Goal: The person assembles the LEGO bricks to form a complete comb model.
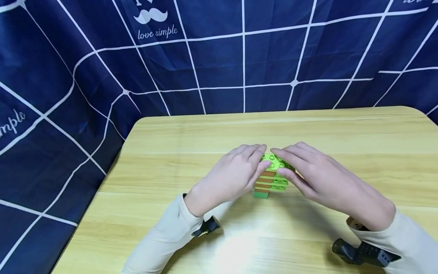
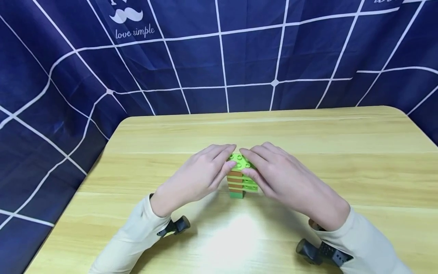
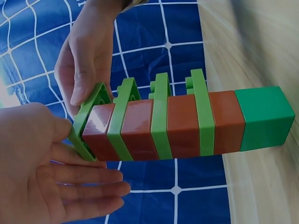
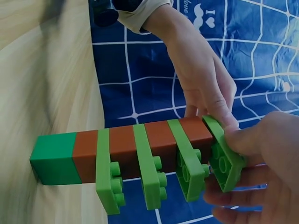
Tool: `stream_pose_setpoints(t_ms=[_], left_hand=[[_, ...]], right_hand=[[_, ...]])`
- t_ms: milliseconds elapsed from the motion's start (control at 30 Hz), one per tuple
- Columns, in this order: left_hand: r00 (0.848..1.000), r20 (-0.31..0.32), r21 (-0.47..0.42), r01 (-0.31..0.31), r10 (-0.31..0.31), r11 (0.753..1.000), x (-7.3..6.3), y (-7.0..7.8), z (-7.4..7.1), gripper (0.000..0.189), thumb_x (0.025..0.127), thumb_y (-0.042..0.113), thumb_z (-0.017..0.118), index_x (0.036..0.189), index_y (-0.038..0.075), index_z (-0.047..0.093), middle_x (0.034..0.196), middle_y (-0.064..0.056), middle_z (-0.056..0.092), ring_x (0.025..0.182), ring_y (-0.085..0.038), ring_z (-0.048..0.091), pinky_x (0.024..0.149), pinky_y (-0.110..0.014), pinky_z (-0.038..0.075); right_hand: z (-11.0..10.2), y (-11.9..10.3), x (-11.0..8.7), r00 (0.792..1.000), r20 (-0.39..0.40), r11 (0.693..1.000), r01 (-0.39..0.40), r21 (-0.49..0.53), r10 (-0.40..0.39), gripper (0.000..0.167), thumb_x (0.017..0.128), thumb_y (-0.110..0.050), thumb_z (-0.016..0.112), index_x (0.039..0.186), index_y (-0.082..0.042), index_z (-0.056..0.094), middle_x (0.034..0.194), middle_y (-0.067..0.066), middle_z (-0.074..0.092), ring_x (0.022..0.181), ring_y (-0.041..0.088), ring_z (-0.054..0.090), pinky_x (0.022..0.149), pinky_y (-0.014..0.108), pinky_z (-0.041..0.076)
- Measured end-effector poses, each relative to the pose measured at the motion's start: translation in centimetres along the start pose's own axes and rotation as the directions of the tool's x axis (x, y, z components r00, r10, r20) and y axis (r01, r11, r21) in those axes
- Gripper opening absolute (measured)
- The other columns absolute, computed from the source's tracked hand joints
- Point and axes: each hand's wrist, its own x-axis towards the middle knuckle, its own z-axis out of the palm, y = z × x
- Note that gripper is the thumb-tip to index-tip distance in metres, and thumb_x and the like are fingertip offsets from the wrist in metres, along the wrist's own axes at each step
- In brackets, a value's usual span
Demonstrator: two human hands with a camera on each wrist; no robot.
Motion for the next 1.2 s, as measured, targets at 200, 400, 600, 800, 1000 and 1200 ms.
stream_pose_setpoints(t_ms=[200,400,600,800,1000,1200], left_hand=[[0.997,-0.070,0.091,-0.011,0.017,0.996,0.0,0.4,0.2,0.043,0.104,0.028,0.043,0.127,-0.006,0.055,0.124,-0.017,0.063,0.116,-0.026,0.060,0.103,-0.031,0.045],[1.000,-0.005,0.191,0.023,-0.022,0.981,-0.1,1.3,0.0,0.049,0.106,0.032,0.036,0.133,-0.007,0.050,0.132,-0.019,0.057,0.125,-0.028,0.053,0.108,-0.036,0.039],[0.998,0.032,0.215,0.050,-0.059,0.975,-0.2,2.0,0.0,0.052,0.106,0.033,0.034,0.136,-0.007,0.046,0.137,-0.020,0.053,0.131,-0.030,0.046,0.112,-0.039,0.034],[0.999,0.018,0.222,0.040,-0.045,0.974,-0.2,2.0,0.1,0.051,0.106,0.033,0.036,0.137,-0.007,0.046,0.138,-0.020,0.052,0.133,-0.032,0.044,0.114,-0.041,0.031],[0.998,0.030,0.177,0.049,-0.055,0.983,-0.2,1.7,-0.2,0.048,0.106,0.031,0.035,0.133,-0.006,0.050,0.134,-0.021,0.055,0.131,-0.032,0.046,0.113,-0.040,0.033],[0.997,0.053,0.051,0.054,-0.057,0.997,-0.2,1.3,-0.3,0.045,0.106,0.030,0.034,0.130,-0.004,0.052,0.133,-0.022,0.055,0.130,-0.032,0.047,0.112,-0.040,0.033]], right_hand=[[0.1,0.0,0.1,1.000,0.004,1.000,-0.012,-0.026,0.012,0.058,0.105,-0.043,0.029,0.124,0.002,0.060,0.111,0.011,0.064,0.102,0.028,0.059,0.088,0.046,0.049],[0.4,0.2,-0.2,1.000,0.002,0.999,-0.031,-0.040,0.031,0.057,0.106,-0.041,0.028,0.121,0.003,0.060,0.111,0.013,0.064,0.105,0.033,0.058,0.091,0.050,0.046],[0.7,0.2,-0.7,0.999,-0.001,0.998,-0.050,-0.050,0.050,0.058,0.106,-0.040,0.026,0.118,0.005,0.060,0.113,0.015,0.063,0.109,0.035,0.056,0.092,0.054,0.045],[0.9,0.0,-0.7,0.999,-0.015,0.996,-0.039,-0.081,0.037,0.062,0.106,-0.041,0.022,0.117,0.006,0.061,0.116,0.019,0.063,0.112,0.039,0.056,0.090,0.057,0.047],[0.9,0.0,-0.4,0.999,-0.005,0.994,-0.040,-0.100,0.039,0.063,0.106,-0.040,0.020,0.118,0.006,0.061,0.117,0.020,0.063,0.113,0.040,0.055,0.092,0.058,0.046],[1.2,0.0,-0.1,1.000,-0.007,0.995,-0.018,-0.094,0.017,0.060,0.107,-0.037,0.019,0.117,0.006,0.059,0.112,0.018,0.062,0.109,0.037,0.057,0.091,0.055,0.048]])
